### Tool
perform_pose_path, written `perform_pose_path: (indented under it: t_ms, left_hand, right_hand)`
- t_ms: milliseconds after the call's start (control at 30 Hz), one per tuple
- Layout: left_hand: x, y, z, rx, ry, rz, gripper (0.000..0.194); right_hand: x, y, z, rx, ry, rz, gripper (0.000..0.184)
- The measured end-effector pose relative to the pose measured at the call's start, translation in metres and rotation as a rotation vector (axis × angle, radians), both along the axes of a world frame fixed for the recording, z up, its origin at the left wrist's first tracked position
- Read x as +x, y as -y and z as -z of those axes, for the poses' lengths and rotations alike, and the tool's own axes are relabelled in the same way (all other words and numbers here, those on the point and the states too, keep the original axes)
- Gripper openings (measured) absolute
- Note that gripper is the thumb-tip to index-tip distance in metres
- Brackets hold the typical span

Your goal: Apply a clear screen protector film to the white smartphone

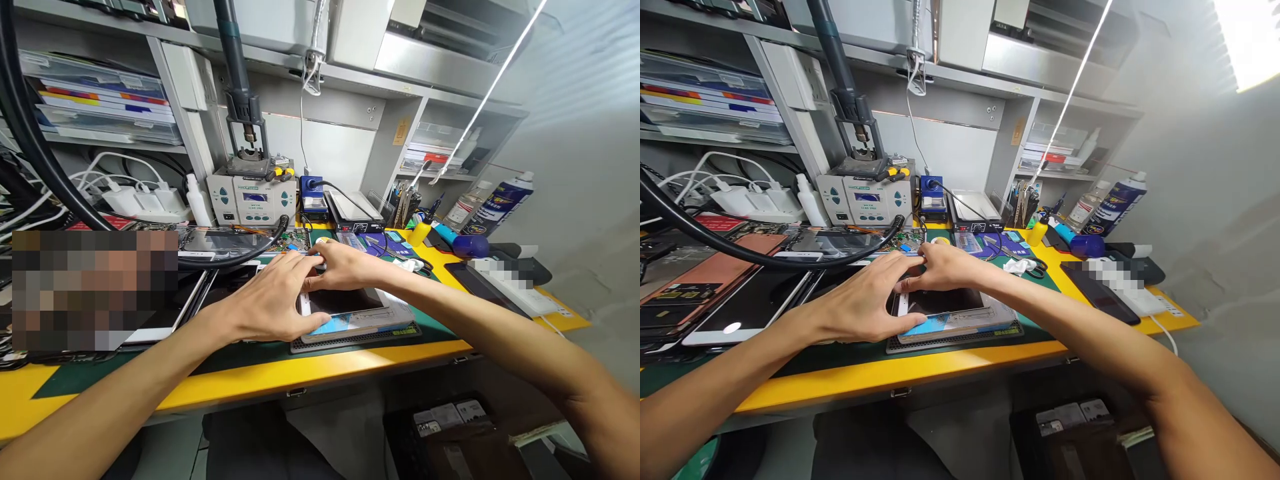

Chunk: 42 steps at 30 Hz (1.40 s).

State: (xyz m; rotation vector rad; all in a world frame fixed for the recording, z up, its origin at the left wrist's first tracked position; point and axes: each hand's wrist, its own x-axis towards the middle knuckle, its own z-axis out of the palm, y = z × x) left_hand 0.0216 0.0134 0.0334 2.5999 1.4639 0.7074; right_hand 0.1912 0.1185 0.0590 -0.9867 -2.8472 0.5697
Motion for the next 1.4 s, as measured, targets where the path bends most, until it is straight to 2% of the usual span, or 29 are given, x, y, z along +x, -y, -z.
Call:
perform_pose_path:
  t_ms: [300, 567, 733, 1067, 1400]
  left_hand:
    - [0.000, -0.002, 0.002, 0.027, 0.002, 0.011, 0.074]
    - [0.000, -0.001, 0.001, -0.006, 0.013, -0.003, 0.076]
    - [-0.001, -0.002, 0.001, -0.002, 0.028, 0.002, 0.075]
    - [-0.001, -0.001, 0.003, -0.027, 0.037, 0.004, 0.076]
    - [-0.001, -0.002, 0.002, -0.034, 0.041, 0.004, 0.072]
  right_hand:
    - [0.010, 0.010, -0.014, 0.042, 0.121, -0.009, 0.066]
    - [0.019, 0.009, -0.026, 0.018, 0.217, 0.005, 0.090]
    - [0.027, 0.010, -0.031, 0.034, 0.287, 0.048, 0.095]
    - [0.049, 0.002, -0.030, -0.025, 0.298, 0.086, 0.108]
    - [0.068, -0.011, -0.027, -0.069, 0.245, 0.207, 0.110]
